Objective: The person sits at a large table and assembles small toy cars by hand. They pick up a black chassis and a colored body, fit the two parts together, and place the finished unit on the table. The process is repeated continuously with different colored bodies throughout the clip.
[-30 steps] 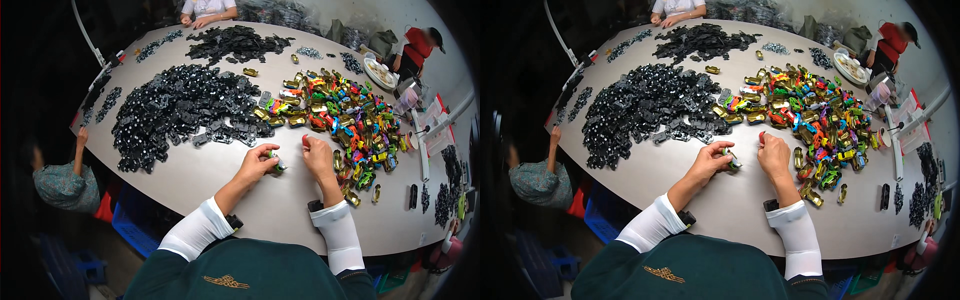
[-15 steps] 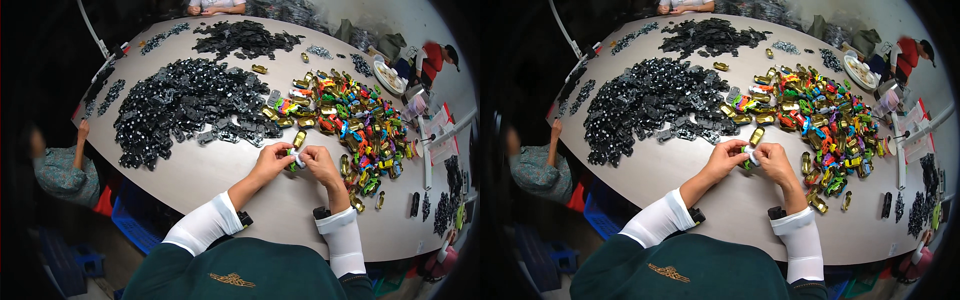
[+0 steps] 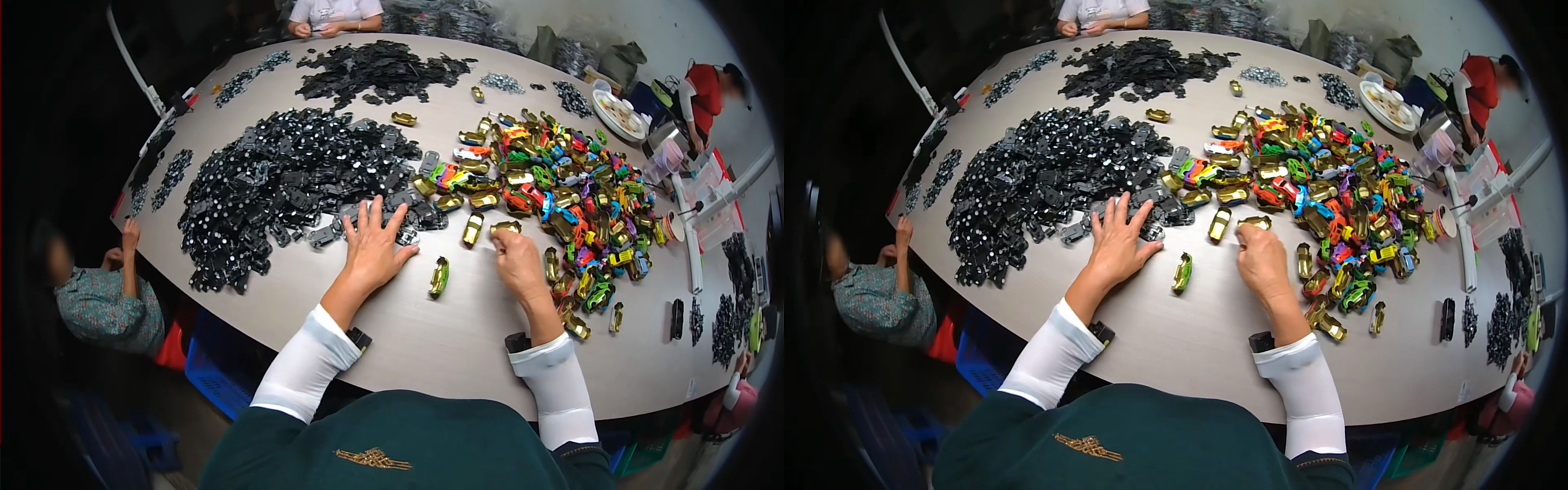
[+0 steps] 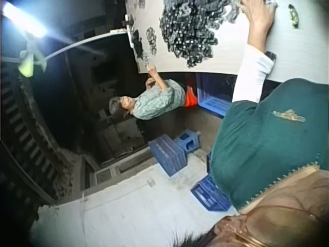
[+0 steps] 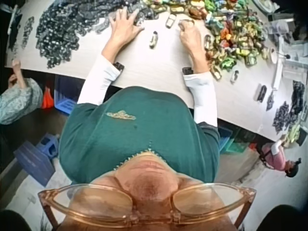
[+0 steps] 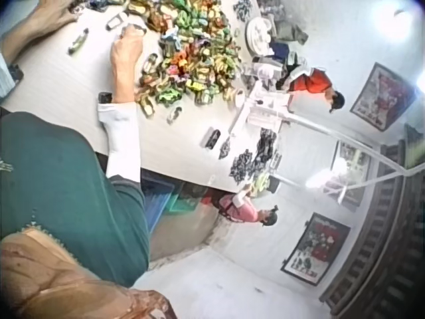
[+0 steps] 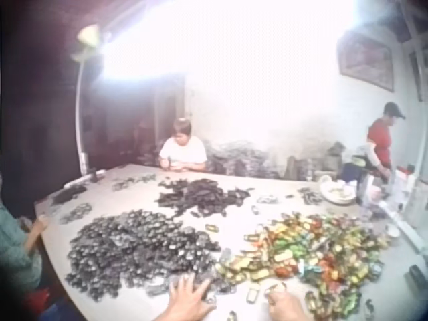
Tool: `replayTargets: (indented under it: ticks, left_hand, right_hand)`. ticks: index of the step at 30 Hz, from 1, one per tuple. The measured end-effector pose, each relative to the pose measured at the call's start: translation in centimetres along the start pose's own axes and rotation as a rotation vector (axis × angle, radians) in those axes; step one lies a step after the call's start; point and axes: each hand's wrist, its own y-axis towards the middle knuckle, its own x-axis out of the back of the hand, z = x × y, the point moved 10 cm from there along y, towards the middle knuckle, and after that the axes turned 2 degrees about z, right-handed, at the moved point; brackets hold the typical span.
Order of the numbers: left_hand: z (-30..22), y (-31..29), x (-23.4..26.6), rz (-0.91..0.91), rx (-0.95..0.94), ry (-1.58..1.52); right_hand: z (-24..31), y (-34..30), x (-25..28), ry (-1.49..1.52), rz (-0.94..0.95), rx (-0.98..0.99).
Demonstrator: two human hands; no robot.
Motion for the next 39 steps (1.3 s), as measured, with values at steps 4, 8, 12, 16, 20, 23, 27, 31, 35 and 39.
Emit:
replayTargets:
  ticks: [4, 8, 12, 16, 20, 23, 27, 31, 35, 39]
  left_hand:
    - [-1.5, -2.7, -0.1, -0.008, -0.054, -0.033]
    - [-3.1, -4.9, 1.3, -0.07, -0.139, -0.253]
    - [-1.6, -5.0, 3.1, -0.261, -0.116, -0.422]
    - [-1.1, -5.2, 3.5, -0.17, -0.071, -0.276]
    - [-0.1, -5.7, 2.0, -0.041, -0.035, -0.276]
    - [0.3, -5.5, 1.9, -0.065, -0.007, -0.3]
    - [0.8, -5.1, 3.1, -0.187, 0.003, -0.425]
    - [1.7, -3.9, 3.6, -0.125, 0.158, -0.663]
    - [0.2, -2.7, -1.7, 0.13, 0.285, -1.443]
    - [-3.4, -1.8, -3.9, 0.28, 0.275, -1.642]
  right_hand:
    - [2.2, -0.8, -2.2, 0.058, 0.167, -0.039]
    - [4.0, -1.8, -3.8, 0.161, 0.25, -0.037]
    - [3.8, -2.2, -4.6, 0.136, 0.176, -0.01]
    - [2.3, -1.8, -4.1, 0.118, 0.163, -0.061]
    - [3.0, -1.4, -0.9, -0.048, -0.02, -0.006]
    - [4.1, -1.1, -0.5, -0.01, -0.043, 0.134]
    - [7.0, -1.8, -1.3, 0.057, 0.215, 0.304]
    - [6.5, -2.7, -3.0, -0.154, 0.42, 0.275]
    - [4.7, -2.2, -4.3, -0.251, 0.431, 0.245]
    - [4.0, -0.9, -1.7, 0.492, 0.295, 0.036]
